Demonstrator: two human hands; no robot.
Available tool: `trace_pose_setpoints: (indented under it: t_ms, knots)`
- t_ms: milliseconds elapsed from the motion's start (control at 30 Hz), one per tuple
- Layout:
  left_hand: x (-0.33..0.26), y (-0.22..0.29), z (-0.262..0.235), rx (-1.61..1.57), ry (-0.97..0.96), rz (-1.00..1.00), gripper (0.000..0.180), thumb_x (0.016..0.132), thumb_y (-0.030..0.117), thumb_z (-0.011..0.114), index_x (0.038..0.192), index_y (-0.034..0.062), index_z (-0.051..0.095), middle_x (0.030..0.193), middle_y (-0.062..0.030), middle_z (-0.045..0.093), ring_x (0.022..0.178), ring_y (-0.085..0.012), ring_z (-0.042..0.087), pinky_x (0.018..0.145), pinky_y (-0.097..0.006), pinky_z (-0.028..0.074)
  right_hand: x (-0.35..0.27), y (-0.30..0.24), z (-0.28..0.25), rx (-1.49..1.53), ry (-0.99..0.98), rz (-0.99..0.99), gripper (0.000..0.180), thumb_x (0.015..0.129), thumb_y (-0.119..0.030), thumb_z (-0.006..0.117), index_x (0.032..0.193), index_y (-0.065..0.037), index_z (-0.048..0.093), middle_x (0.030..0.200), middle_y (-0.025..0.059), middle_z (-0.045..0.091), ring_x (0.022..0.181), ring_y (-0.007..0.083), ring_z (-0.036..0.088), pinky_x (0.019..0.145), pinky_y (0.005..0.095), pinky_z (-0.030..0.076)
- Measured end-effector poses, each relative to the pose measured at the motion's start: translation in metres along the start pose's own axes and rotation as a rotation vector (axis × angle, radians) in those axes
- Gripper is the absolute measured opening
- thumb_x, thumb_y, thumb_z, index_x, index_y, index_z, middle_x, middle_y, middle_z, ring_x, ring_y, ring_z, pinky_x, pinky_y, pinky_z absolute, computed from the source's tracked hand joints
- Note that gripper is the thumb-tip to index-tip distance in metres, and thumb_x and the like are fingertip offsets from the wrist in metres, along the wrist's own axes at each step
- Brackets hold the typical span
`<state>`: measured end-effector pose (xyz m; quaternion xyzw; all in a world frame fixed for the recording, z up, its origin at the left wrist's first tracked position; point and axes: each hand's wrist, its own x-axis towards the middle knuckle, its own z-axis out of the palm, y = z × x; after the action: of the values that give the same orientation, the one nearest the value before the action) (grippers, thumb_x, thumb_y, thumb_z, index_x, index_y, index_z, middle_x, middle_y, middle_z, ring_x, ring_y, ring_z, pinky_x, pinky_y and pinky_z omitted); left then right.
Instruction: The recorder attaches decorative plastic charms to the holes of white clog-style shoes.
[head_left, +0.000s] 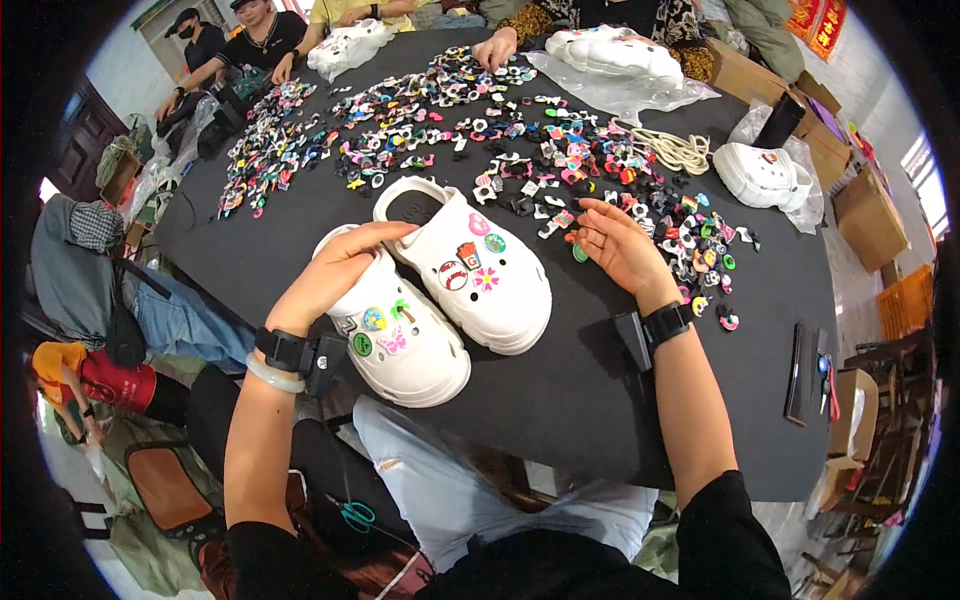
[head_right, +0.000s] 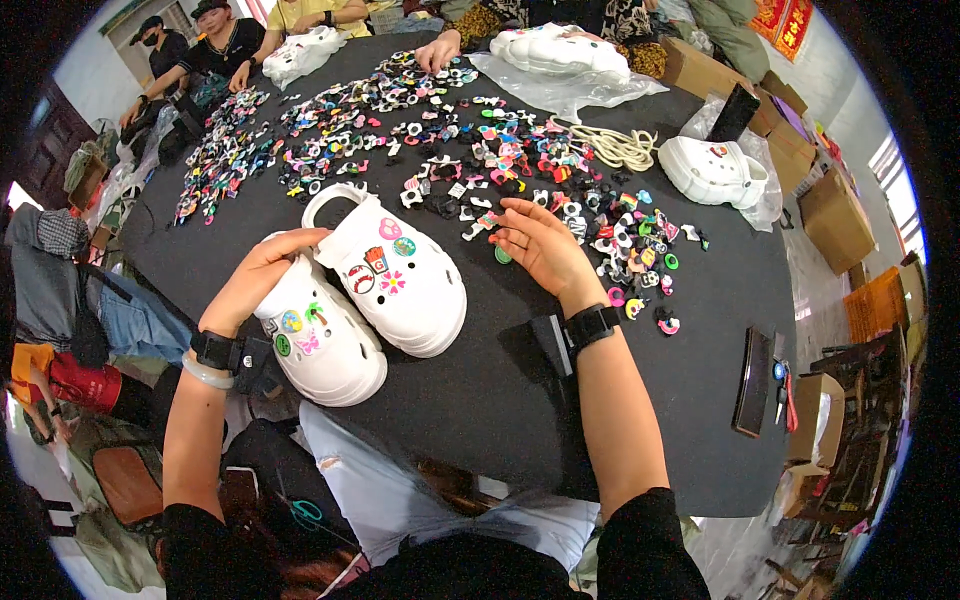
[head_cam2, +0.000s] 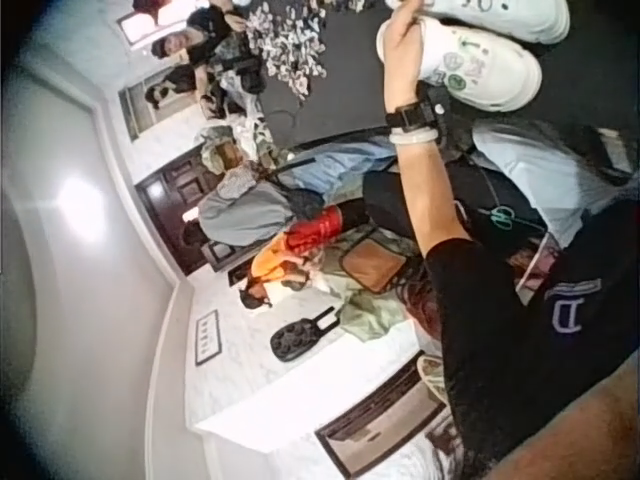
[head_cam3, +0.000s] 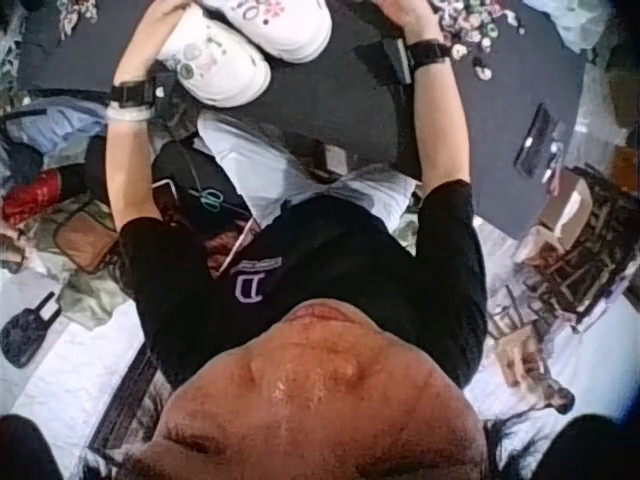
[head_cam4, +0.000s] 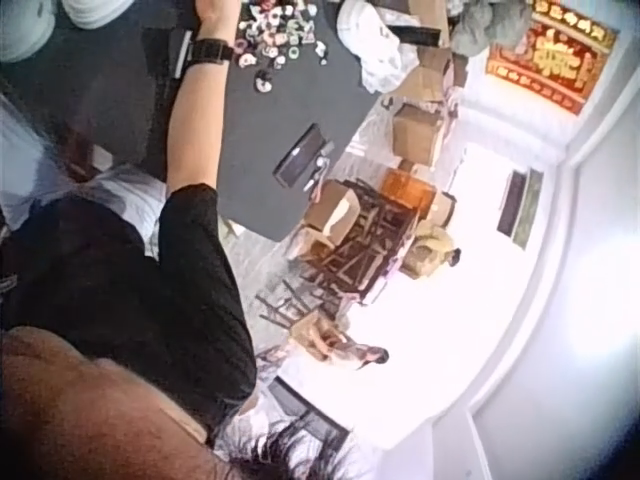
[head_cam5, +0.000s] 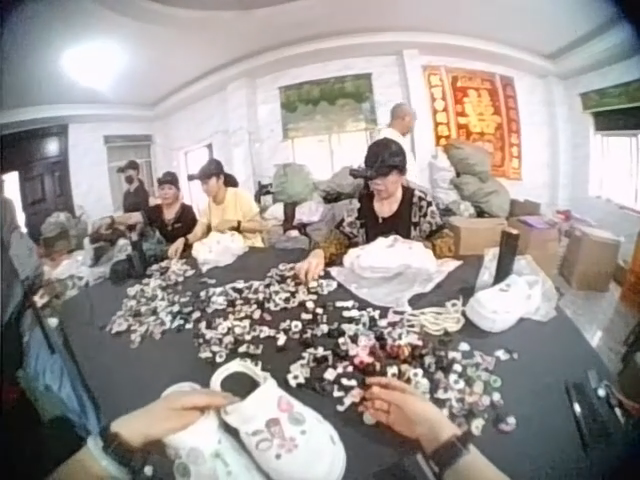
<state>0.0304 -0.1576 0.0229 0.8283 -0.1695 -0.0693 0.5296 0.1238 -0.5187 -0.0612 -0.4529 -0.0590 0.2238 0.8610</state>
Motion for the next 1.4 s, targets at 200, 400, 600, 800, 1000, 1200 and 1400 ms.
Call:
trace_pose_setpoints:
  t_ms: [200,400,600,800,1000,1200,1400]
  knots:
    - [0.000,-0.002,0.000,-0.002,-0.003,-0.018,0.043,0.079,-0.002,0.047,0.120,0.0025,0.058,0.122,-0.0078,0.058,0.114,-0.0180,0.052,0.099,-0.030,0.038,0.000,0.003,0.001,0.021,0.042,-0.098,0.024,0.092,-0.008,0.055,0.114,-0.001,0.053,0.093,0.0053,0.061,0.082,0.0149,0.062,0.076,0.0295,0.054]
    - [0.000,-0.006,-0.002,-0.010,-0.008,0.022,0.043,0.078,-0.001,0.048,0.120,0.0015,0.058,0.120,-0.0079,0.059,0.112,-0.0181,0.054,0.098,-0.030,0.039,-0.002,0.006,0.004,-0.442,0.156,-0.250,0.027,0.086,-0.013,0.066,0.110,-0.007,0.058,0.089,-0.0013,0.058,0.075,0.0062,0.055,0.066,0.0196,0.044]
    - [0.001,0.000,-0.003,0.020,0.001,0.012,0.045,0.076,0.001,0.042,0.117,-0.0022,0.059,0.120,-0.0123,0.060,0.111,-0.0205,0.054,0.098,-0.029,0.038,-0.017,-0.019,0.011,-1.364,-0.017,-0.115,0.042,0.072,-0.020,0.078,0.108,-0.007,0.061,0.090,0.0017,0.062,0.072,0.0089,0.053,0.065,0.0237,0.045]
    - [0.000,-0.002,-0.003,-0.003,-0.008,0.006,0.046,0.075,0.000,0.041,0.118,-0.0022,0.059,0.119,-0.0121,0.061,0.111,-0.0199,0.055,0.097,-0.029,0.039,-0.023,-0.017,0.024,-1.504,0.067,-0.094,0.040,0.072,-0.013,0.077,0.108,-0.009,0.060,0.084,0.0024,0.060,0.066,0.0099,0.050,0.060,0.0246,0.044]
    - [-0.001,0.000,-0.001,0.026,0.012,0.033,0.045,0.075,0.000,0.041,0.116,-0.0021,0.060,0.116,-0.0121,0.062,0.109,-0.0203,0.056,0.096,-0.029,0.040,-0.023,-0.015,0.021,-1.461,0.045,-0.185,0.030,0.073,-0.017,0.075,0.100,-0.007,0.064,0.078,0.0062,0.063,0.068,0.0173,0.060,0.064,0.0300,0.049]
    - [0.003,0.005,0.001,0.042,-0.002,-0.008,0.047,0.075,-0.003,0.038,0.117,-0.0028,0.058,0.117,-0.0122,0.061,0.108,-0.0186,0.055,0.095,-0.028,0.041,-0.022,-0.015,0.009,-1.379,0.060,-0.180,0.022,0.073,-0.015,0.074,0.091,-0.007,0.064,0.075,0.0059,0.064,0.069,0.0179,0.061,0.064,0.0307,0.048]
    - [0.000,0.007,0.003,0.041,0.026,-0.060,0.045,0.075,0.002,0.042,0.116,-0.0005,0.060,0.118,-0.0098,0.060,0.110,-0.0203,0.054,0.098,-0.029,0.037,-0.021,-0.015,0.008,-1.417,0.107,-0.183,0.019,0.074,-0.016,0.072,0.090,-0.008,0.064,0.076,0.0073,0.065,0.072,0.0215,0.064,0.066,0.0331,0.049]
